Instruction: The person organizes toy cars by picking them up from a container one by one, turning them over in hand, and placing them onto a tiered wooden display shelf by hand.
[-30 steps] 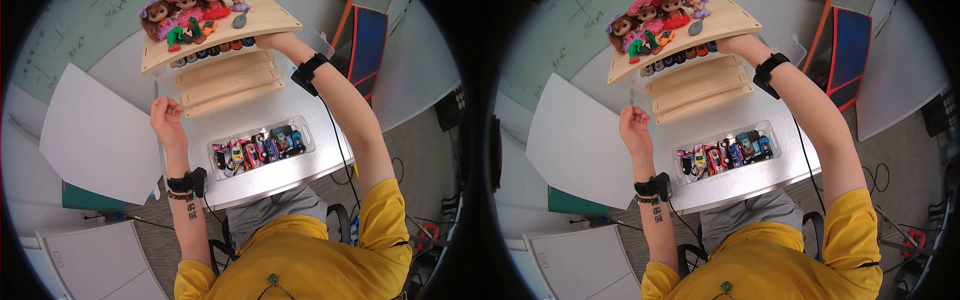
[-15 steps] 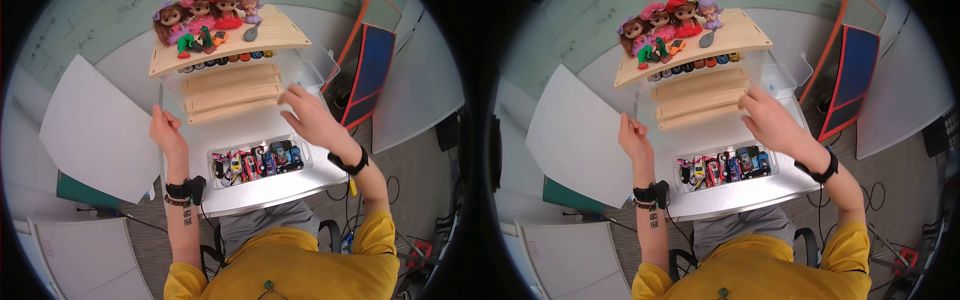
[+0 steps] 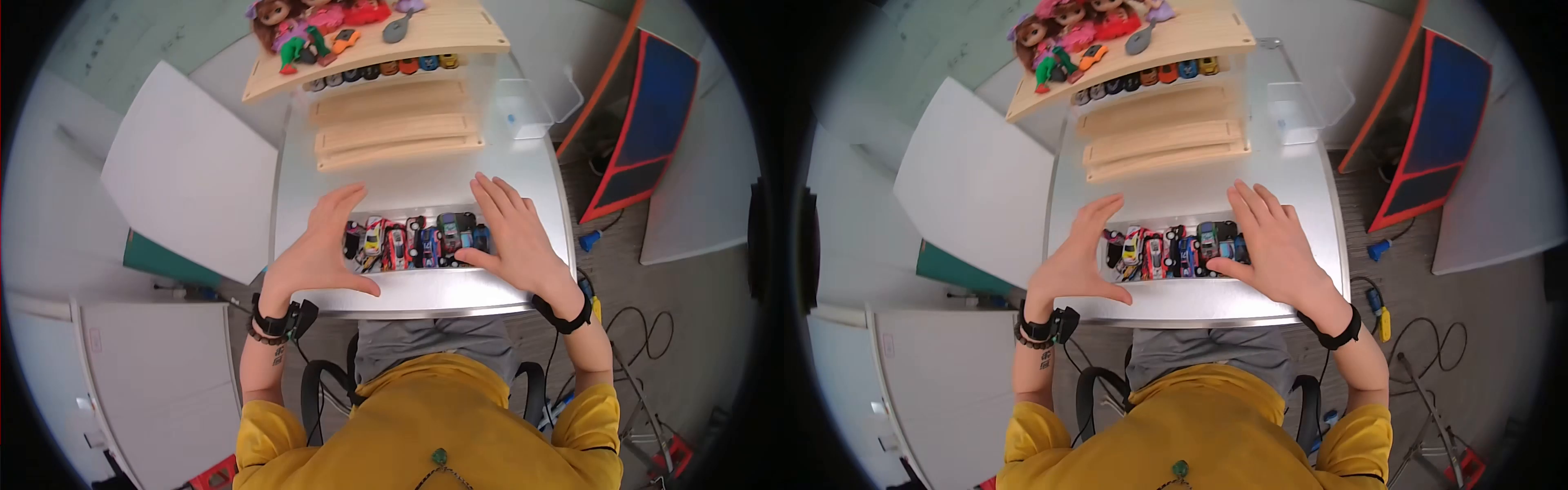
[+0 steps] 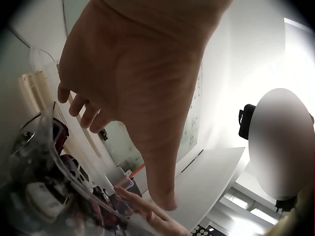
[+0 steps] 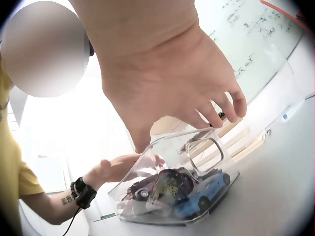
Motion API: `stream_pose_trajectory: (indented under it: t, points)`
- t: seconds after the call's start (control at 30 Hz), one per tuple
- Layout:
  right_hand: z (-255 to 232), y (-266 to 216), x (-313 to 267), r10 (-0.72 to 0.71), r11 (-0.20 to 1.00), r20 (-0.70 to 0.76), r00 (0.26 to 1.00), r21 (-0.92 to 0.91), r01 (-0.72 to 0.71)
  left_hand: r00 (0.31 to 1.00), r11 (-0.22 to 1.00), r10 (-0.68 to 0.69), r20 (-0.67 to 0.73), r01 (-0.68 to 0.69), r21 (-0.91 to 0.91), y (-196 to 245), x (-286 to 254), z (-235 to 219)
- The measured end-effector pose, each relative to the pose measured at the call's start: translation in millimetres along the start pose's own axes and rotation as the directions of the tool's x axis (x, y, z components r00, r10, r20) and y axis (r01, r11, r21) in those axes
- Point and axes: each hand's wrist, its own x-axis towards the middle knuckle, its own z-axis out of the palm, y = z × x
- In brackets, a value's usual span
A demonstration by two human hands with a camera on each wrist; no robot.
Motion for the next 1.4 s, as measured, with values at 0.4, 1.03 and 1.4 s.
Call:
stream_pose_trajectory:
  t: [0.4, 1.03, 1.4]
  points:
    - [0.7, 6.9, 0.8, -0.024, 0.989, 0.075, 0.997, 0.149, 0.013, 0.992, 0.965, -0.119, -0.045, 0.105, -0.241, -22.7, -12.5, 14.6]
    - [12.6, -14.7, 45.6, -0.033, 0.964, -0.151, 0.988, 0.257, 0.071, 0.991, 0.979, 0.033, -0.127, -0.006, 0.205, -34.9, 0.0, -11.1]
    - [13.6, -13.7, 42.8, -0.026, 0.948, -0.137, 0.990, 0.310, 0.068, 0.940, 0.889, -0.323, -0.111, 0.261, -0.376, -47.2, -13.3, -45.8]
